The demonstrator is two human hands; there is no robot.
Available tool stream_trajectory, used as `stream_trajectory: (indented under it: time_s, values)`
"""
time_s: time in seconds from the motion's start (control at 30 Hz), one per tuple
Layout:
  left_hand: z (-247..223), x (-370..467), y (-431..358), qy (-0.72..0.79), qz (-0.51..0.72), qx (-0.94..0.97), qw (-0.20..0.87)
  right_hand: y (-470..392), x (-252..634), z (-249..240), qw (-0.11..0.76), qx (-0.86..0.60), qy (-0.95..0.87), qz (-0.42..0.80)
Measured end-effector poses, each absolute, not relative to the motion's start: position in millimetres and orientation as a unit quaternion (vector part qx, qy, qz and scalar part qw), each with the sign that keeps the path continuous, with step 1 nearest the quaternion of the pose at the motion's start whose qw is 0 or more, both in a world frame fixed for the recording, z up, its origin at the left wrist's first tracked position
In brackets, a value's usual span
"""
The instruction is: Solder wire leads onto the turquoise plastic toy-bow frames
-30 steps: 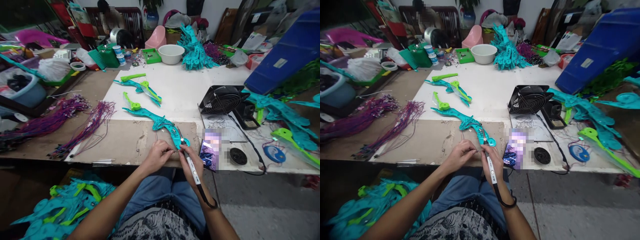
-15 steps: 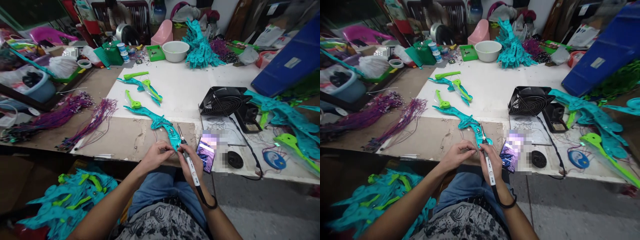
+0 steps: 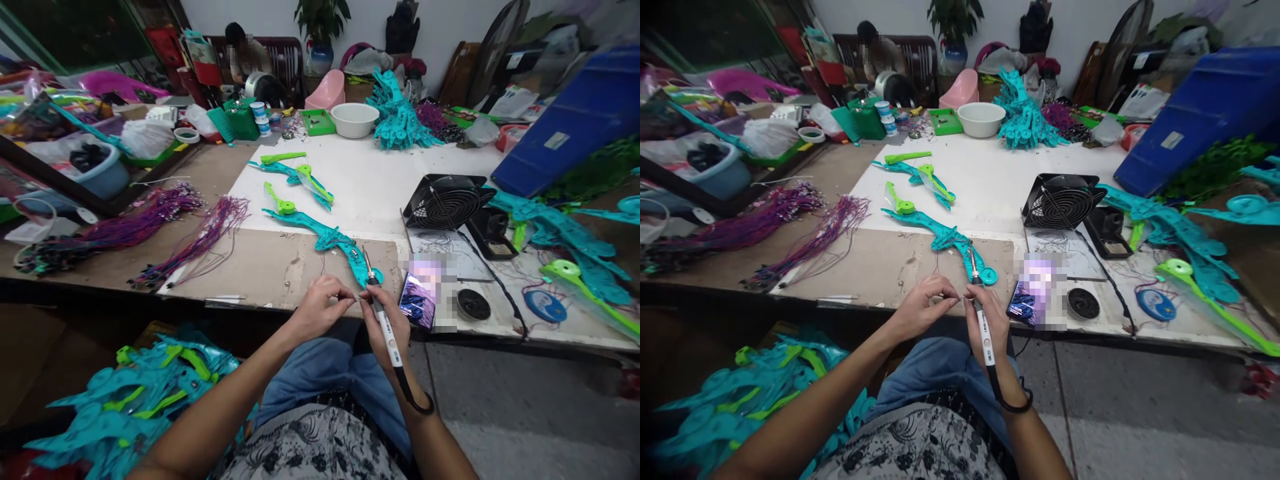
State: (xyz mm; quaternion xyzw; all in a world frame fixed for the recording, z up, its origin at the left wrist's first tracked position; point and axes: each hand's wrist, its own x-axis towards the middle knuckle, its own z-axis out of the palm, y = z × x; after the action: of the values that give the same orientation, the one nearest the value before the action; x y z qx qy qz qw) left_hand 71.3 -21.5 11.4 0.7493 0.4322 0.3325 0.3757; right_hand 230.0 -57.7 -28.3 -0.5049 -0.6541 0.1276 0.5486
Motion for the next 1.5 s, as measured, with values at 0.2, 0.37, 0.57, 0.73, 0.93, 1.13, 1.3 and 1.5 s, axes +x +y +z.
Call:
stream_trajectory:
  time_s: [0.2,0.37,0.57,0.73,0.93,1.13,1.3,1.5]
  values:
    - [10.0,69.3,-27.8,0.432,0.347,0.743,0.376,-61.5,230.3,-25.6,0.543,-0.487,-0.673,0.121]
    - [6.3,66.1,-30.7,0.441,0.347,0.759,0.331,-59.1,226.6,-22.9,0.550,-0.477,-0.678,0.099]
    - [0.8,62.5,-31.8,0.465,0.334,0.785,0.238,-51.9,221.6,-28.0,0.544,-0.478,-0.683,0.101]
    - [-3.5,59.3,-27.9,0.464,0.334,0.792,0.216,-47.6,219.1,-35.3,0.536,-0.480,-0.685,0.117]
    - [-11.3,58.5,-24.4,0.475,0.336,0.784,0.216,-42.7,214.2,-37.8,0.531,-0.490,-0.681,0.117]
    - [-22.4,48.2,-22.8,0.498,0.363,0.766,0.183,-35.5,213.5,-47.1,0.531,-0.488,-0.687,0.090]
    - [-51.3,15.1,-21.2,0.604,0.403,0.678,0.111,-21.7,224.9,-57.1,0.519,-0.516,-0.680,0.043]
    - [-73.3,-2.5,-20.0,0.638,0.430,0.629,0.110,4.4,237.1,-64.0,0.439,-0.585,-0.681,-0.041]
